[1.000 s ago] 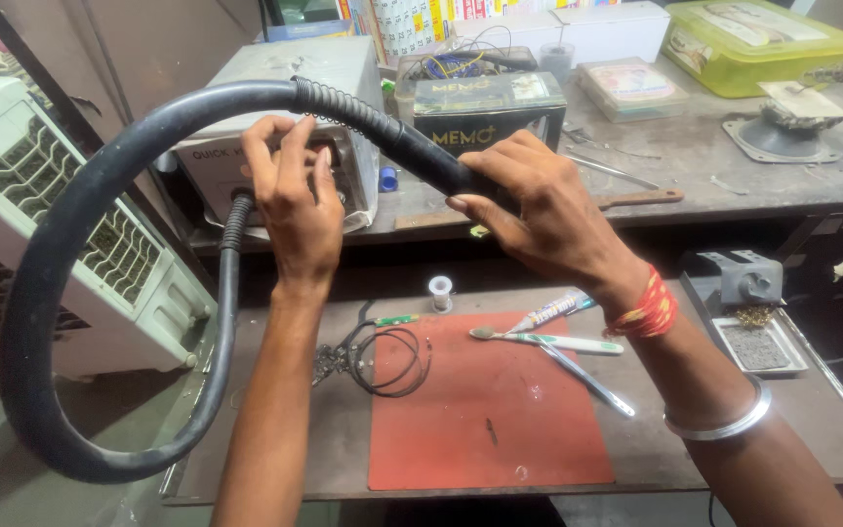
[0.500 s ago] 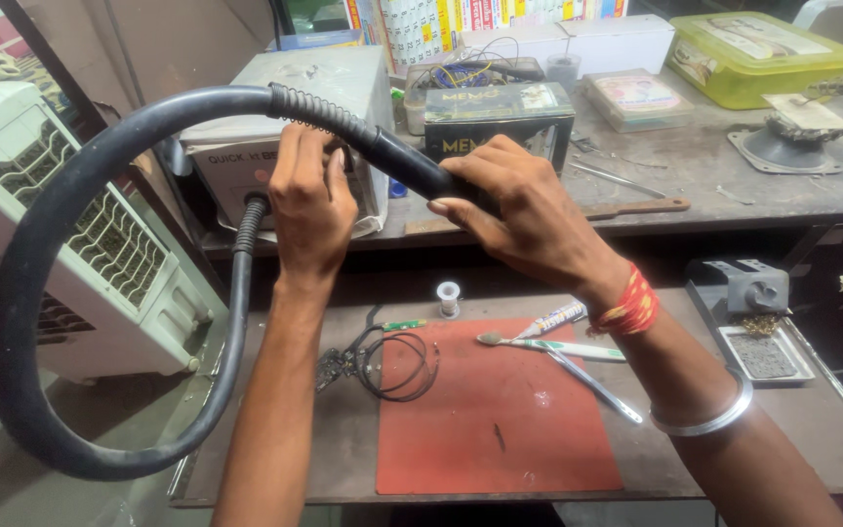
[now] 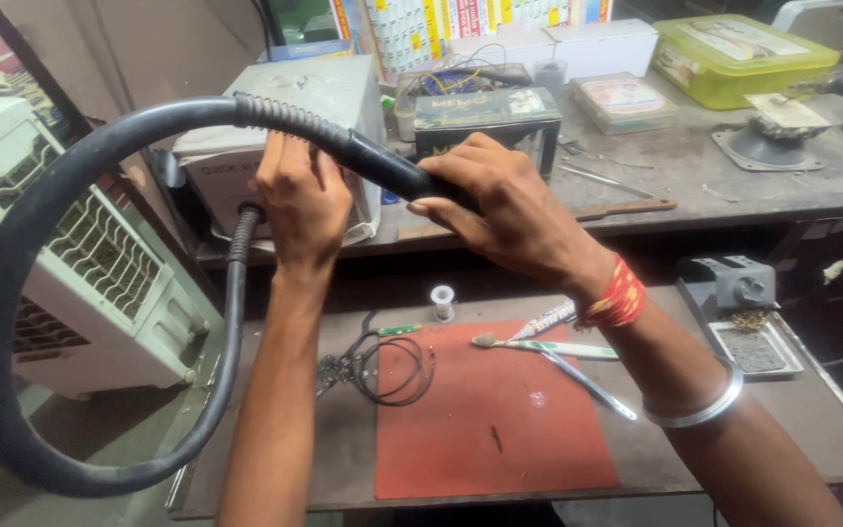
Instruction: The person uses a hot air gun to heat a small circuit board held with tweezers, then applies a liquid from a syringe onto the board. They also clean a soldering iron tip with a sponge.
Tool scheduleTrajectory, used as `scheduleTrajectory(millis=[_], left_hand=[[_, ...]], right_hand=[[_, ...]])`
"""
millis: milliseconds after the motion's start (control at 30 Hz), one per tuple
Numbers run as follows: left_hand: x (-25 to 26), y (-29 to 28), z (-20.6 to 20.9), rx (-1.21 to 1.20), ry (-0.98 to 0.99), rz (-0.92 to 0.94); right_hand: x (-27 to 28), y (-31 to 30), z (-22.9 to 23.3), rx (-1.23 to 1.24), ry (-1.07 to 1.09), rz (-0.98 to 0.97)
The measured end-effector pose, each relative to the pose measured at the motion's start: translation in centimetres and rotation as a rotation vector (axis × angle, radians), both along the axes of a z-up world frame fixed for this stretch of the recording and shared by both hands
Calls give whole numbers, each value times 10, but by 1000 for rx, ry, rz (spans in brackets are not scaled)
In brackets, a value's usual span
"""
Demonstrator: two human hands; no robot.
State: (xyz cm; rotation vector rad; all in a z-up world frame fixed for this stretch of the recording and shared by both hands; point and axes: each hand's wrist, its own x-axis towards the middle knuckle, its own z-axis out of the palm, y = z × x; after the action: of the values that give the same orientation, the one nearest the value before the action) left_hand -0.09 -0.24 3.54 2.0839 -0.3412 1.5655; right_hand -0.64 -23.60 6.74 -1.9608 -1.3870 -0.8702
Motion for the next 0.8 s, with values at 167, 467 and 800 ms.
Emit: scheduleTrajectory(millis=[167,467,800], left_hand=[[-1,-4,-5,-12,-36,16],[-22,-39,4,-144,123,-195],[-17,-82,9,-226,421,-867]], right_hand=[[0,-5,5,4,-2,-19],[14,-20,20,-1,-50,-50],[24,-30,32,96,106,-48]])
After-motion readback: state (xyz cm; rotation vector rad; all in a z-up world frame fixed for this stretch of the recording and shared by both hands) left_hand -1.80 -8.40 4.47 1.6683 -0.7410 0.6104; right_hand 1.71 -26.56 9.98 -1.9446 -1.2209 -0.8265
